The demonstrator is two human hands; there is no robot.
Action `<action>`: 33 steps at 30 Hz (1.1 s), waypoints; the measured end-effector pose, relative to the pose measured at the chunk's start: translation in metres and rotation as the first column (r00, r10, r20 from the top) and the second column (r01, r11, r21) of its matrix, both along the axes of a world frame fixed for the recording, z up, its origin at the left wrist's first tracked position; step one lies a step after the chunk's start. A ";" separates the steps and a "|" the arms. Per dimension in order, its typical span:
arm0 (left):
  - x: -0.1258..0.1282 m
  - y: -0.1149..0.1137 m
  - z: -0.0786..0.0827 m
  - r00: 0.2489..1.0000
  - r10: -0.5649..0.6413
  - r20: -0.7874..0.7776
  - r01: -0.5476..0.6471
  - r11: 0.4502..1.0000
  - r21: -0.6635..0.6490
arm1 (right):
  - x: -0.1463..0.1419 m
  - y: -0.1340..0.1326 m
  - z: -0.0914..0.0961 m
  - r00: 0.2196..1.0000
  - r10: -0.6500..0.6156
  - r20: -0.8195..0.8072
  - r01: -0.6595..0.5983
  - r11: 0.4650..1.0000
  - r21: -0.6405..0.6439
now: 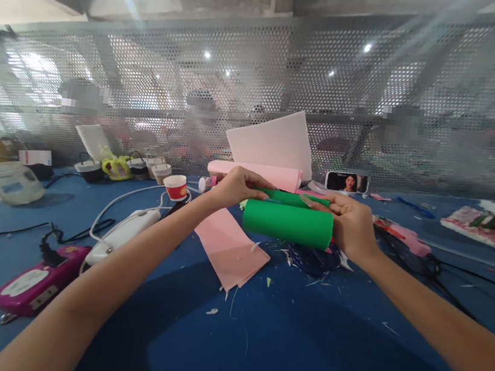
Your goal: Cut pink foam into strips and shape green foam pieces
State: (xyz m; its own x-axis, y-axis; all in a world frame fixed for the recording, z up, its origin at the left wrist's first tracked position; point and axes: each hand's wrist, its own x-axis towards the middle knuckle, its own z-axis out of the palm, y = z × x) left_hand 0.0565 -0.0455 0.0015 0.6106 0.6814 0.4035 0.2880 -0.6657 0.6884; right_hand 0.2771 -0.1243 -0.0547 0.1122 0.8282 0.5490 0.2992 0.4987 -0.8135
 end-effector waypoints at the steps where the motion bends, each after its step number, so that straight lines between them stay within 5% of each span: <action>1: -0.001 -0.001 0.001 1.000 -0.008 -0.011 0.008 1.000 -0.002 | 0.000 0.000 0.000 1.000 -0.002 -0.017 0.002 1.000 -0.009; 16: -0.001 0.008 -0.006 0.981 0.010 0.195 0.017 0.990 -0.137 | -0.003 -0.003 0.000 0.995 -0.093 -0.031 0.094 0.995 0.017; 28: -0.001 0.004 -0.006 0.976 -0.009 0.216 0.003 1.000 0.024 | 0.002 0.006 -0.007 0.988 0.028 -0.155 -0.028 1.000 -0.001; 33: 0.000 0.005 -0.008 0.974 -0.003 0.226 -0.004 1.000 0.030 | 0.002 0.006 -0.006 0.984 -0.032 -0.175 0.035 0.999 0.015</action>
State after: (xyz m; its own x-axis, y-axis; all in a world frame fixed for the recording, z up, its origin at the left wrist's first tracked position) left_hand 0.0561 -0.0406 -0.0066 0.5010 0.6672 0.5512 0.1275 -0.6869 0.7155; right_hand 0.2786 -0.1184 -0.0605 0.2350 0.8129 0.5329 0.1702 0.5054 -0.8459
